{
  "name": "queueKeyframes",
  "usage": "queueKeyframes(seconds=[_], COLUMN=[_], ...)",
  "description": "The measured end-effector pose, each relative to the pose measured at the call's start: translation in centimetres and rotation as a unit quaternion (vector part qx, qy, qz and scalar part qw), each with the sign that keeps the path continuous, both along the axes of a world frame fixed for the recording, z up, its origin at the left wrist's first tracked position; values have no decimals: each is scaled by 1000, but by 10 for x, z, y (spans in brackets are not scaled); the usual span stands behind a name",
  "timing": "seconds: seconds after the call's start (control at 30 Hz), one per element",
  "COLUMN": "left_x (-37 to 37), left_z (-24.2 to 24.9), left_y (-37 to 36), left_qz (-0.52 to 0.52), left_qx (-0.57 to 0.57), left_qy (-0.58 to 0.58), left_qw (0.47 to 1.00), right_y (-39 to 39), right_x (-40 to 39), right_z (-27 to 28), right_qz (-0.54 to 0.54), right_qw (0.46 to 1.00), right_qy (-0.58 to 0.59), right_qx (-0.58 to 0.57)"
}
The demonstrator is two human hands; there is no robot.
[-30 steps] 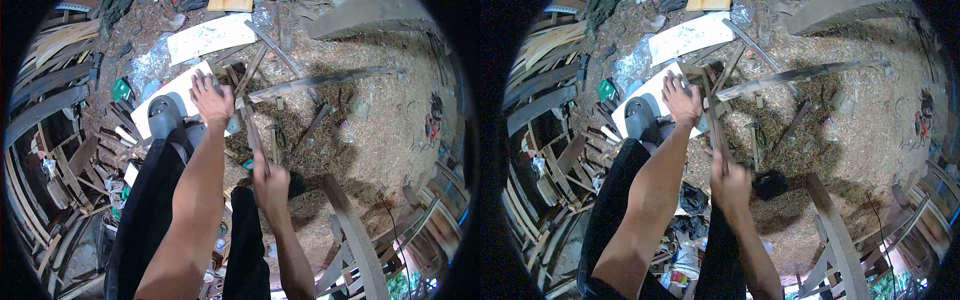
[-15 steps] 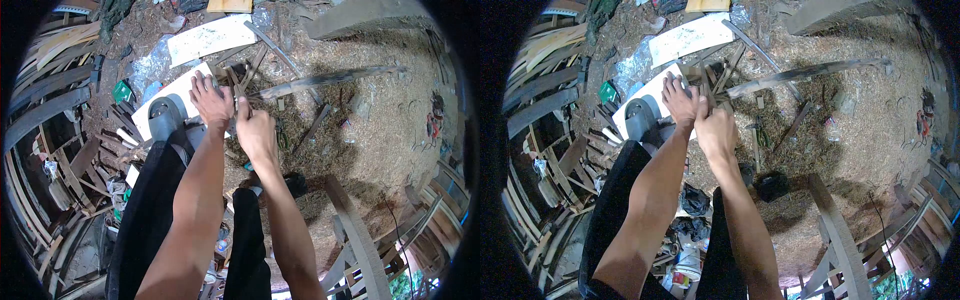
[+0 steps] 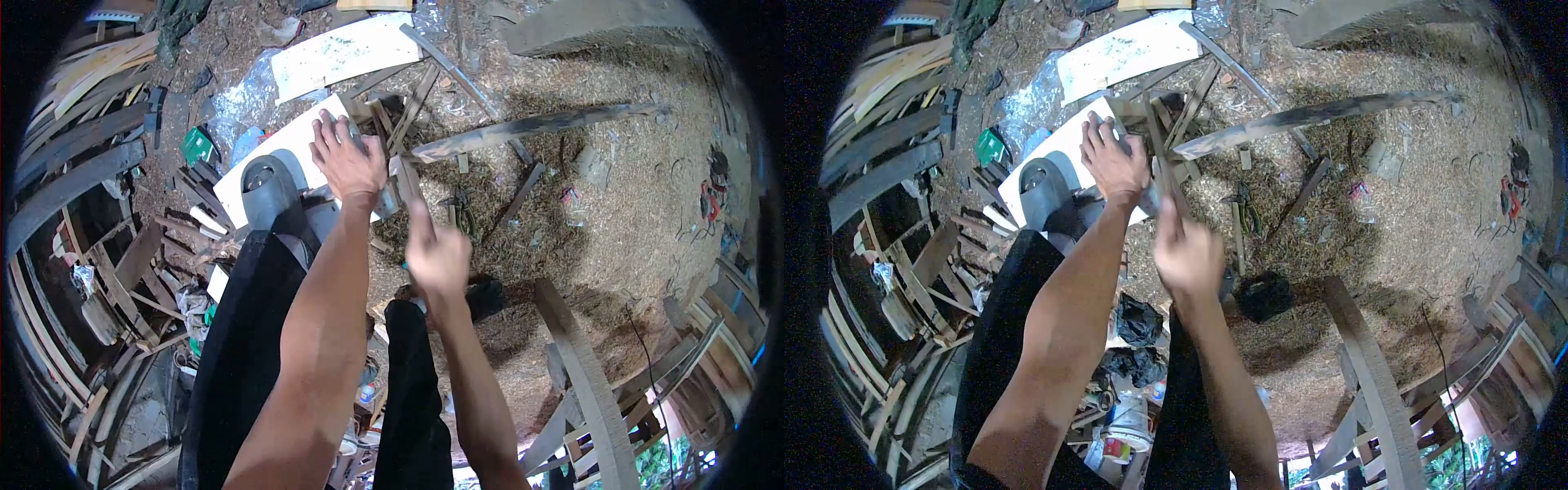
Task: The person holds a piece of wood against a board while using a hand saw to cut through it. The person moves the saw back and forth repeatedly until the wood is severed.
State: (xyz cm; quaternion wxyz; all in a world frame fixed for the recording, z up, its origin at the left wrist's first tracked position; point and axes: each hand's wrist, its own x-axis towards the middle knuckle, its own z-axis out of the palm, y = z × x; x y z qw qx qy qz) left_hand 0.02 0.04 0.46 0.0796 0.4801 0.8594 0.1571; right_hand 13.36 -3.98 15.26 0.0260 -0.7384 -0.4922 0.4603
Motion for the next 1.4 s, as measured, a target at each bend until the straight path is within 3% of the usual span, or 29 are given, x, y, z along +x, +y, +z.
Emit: queueKeyframes(seconds=[0.1, 0.2, 0.3, 0.37, 0.43, 0.53, 0.7, 0.83, 0.9, 0.97, 1.0, 1.07, 1.13, 1.3, 1.33, 1.4], left_x=[-2, -1, -1, 0, 0, 0, -3, -1, -2, -2, -1, -1, 0, 0, -1, -2], left_z=[0, 0, -3, -4, -4, -4, -4, -1, -4, -6, -6, -4, -3, -5, -4, -6], left_y=[-1, -1, 0, -2, -2, 2, -1, -4, -2, 0, -2, -1, -2, -2, -1, -2], left_qz=[-3, 1, 2, -1, 3, 2, -2, -1, -3, 1, 6, 9, 9, 7, 6, 2], left_qx=[0, 2, 11, 16, 14, 8, 2, 0, 5, 7, 6, 10, 6, 12, 9, 12], left_qy=[-9, -7, -1, 36, 34, 33, 13, -5, 6, 5, 2, 2, -4, -2, -3, 2], left_qw=[1000, 1000, 1000, 999, 999, 999, 1000, 1000, 1000, 1000, 1000, 1000, 1000, 1000, 1000, 1000], right_y=[47, 16, -42, -101, -108, -89, 21, 28, 1, -44, -73, -106, -96, -17, 4, 46], right_x=[-28, -13, 30, 50, 66, 47, -15, -25, -5, 26, 39, 63, 60, 7, -6, -27], right_z=[-16, -19, 39, 62, 93, 64, -24, -35, -10, 32, 51, 90, 91, 1, -20, -22], right_qz=[-28, -35, -33, -107, -53, -71, -21, -46, -13, -46, -56, -80, -58, -22, -20, -45], right_qw=[999, 999, 997, 981, 997, 994, 998, 996, 999, 997, 990, 995, 996, 998, 999, 997], right_qy=[33, 26, 67, 123, 54, 55, 22, 24, 22, 63, 88, 61, 61, 46, -3, 60], right_qx=[-8, 13, -28, 103, 3, 64, 47, 67, 40, 22, 95, 3, -19, 30, 31, -18])
